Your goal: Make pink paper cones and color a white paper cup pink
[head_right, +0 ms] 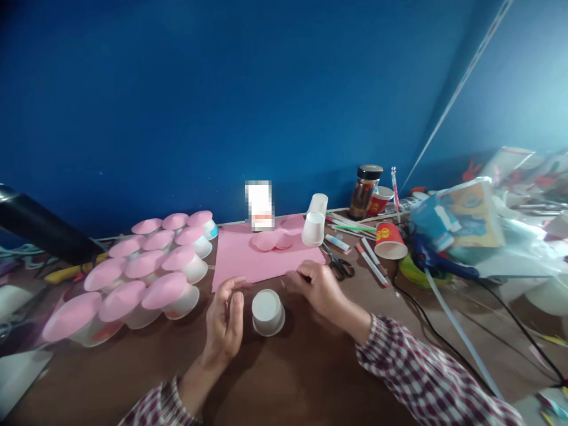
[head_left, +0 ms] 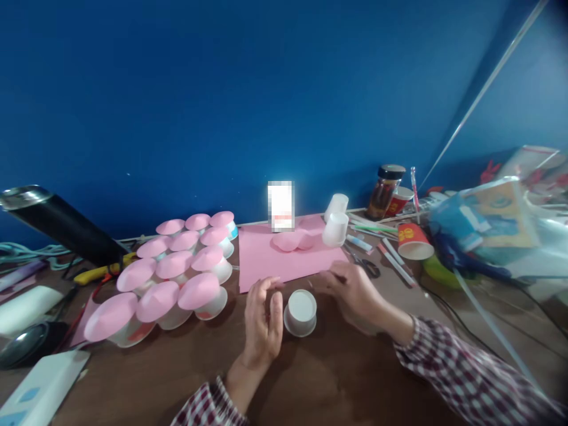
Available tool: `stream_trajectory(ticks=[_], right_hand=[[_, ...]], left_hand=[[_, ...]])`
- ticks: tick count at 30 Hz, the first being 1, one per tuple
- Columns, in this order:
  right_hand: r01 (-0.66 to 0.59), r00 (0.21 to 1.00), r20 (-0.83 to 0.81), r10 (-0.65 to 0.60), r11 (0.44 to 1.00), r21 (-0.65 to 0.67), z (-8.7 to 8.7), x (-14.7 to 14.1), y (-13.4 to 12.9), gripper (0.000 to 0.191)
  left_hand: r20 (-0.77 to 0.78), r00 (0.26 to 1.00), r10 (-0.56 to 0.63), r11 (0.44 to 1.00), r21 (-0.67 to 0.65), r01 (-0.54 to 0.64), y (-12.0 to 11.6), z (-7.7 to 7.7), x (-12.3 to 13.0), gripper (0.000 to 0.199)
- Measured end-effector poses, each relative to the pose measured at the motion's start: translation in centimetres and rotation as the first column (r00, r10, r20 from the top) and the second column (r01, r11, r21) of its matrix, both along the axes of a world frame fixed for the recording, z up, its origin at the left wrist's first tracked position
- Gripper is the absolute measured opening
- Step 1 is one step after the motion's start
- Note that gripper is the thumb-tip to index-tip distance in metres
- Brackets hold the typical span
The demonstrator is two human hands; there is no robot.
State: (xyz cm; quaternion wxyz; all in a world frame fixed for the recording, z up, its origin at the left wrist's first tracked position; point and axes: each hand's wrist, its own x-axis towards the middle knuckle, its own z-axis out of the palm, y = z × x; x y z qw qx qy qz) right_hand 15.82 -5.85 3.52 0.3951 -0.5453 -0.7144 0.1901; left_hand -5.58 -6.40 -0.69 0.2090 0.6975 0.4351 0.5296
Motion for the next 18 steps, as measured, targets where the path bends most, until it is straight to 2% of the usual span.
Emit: stream_trajectory(ticks=[1, 2, 3, 4, 6, 8, 10, 12, 14, 15, 16, 18], right_hand=[[-0.018, 1.000, 0.022, 0.018, 1.000, 0.003, -0.5, 0.9, -0.5, 0.019], [-0.005, 0.998, 0.062, 0.004, 1.000, 0.009, -1.0, 1.7, -1.1, 0.039], [0.038, 0.995, 0.094, -0.040, 0.999, 0.028, -1.3, 2.5, -1.6, 0.051], [0.077, 0.989, 0.126, -0.077, 0.997, 0.005, -1.5, 3.4, -2.0, 0.050], [0.152, 0.971, 0.195, -0.137, 0.986, -0.064, -1.7, 5.2, -2.8, 0.032], [0.241, 0.921, 0.323, -0.215, 0.970, -0.041, -1.5, 7.2, -3.1, 0.025], [0.317, 0.821, 0.482, -0.306, 0.946, 0.060, -1.1, 9.3, -3.2, 0.028], [0.331, 0.689, 0.647, -0.326, 0.936, 0.119, -0.9, 11.2, -3.1, 0.030], [0.440, 0.521, 0.765, -0.378, 0.887, 0.138, -0.8, 12.5, -2.9, 0.029], [0.479, 0.465, 0.801, -0.377, 0.868, 0.130, -0.9, 13.0, -2.7, 0.028], [0.507, 0.428, 0.823, -0.372, 0.853, 0.122, -1.0, 13.2, -2.6, 0.026], [0.525, 0.405, 0.840, -0.361, 0.844, 0.110, -1.4, 13.4, -2.3, 0.024]], left_hand=[[0.004, 1.000, 0.008, 1.000, -0.009, -0.008, 0.1, -0.1, 0.0, 0.026], [0.010, 1.000, 0.014, 1.000, -0.020, -0.014, 0.1, -0.1, 0.0, 0.026], [0.014, 1.000, 0.018, 0.999, -0.031, -0.018, 0.2, -0.2, 0.1, 0.025], [0.014, 1.000, 0.020, 0.999, -0.042, -0.020, 0.3, -0.2, 0.1, 0.024], [0.011, 1.000, 0.013, 0.998, -0.056, -0.013, 0.3, -0.3, 0.1, 0.022], [0.013, 1.000, 0.007, 0.998, -0.065, -0.006, 0.3, -0.3, 0.1, 0.022], [0.020, 1.000, -0.001, 0.998, -0.067, 0.002, 0.2, -0.3, 0.2, 0.022], [0.025, 1.000, -0.012, 0.998, -0.056, 0.013, 0.2, -0.3, 0.2, 0.022], [0.023, 1.000, -0.017, 0.998, -0.054, 0.018, 0.2, -0.4, 0.3, 0.023], [0.022, 1.000, -0.014, 0.998, -0.058, 0.015, 0.2, -0.4, 0.3, 0.023], [0.025, 1.000, -0.009, 0.998, -0.066, 0.011, 0.2, -0.4, 0.3, 0.023], [0.038, 0.999, 0.000, 0.995, -0.095, 0.004, 0.2, -0.3, 0.3, 0.025]])
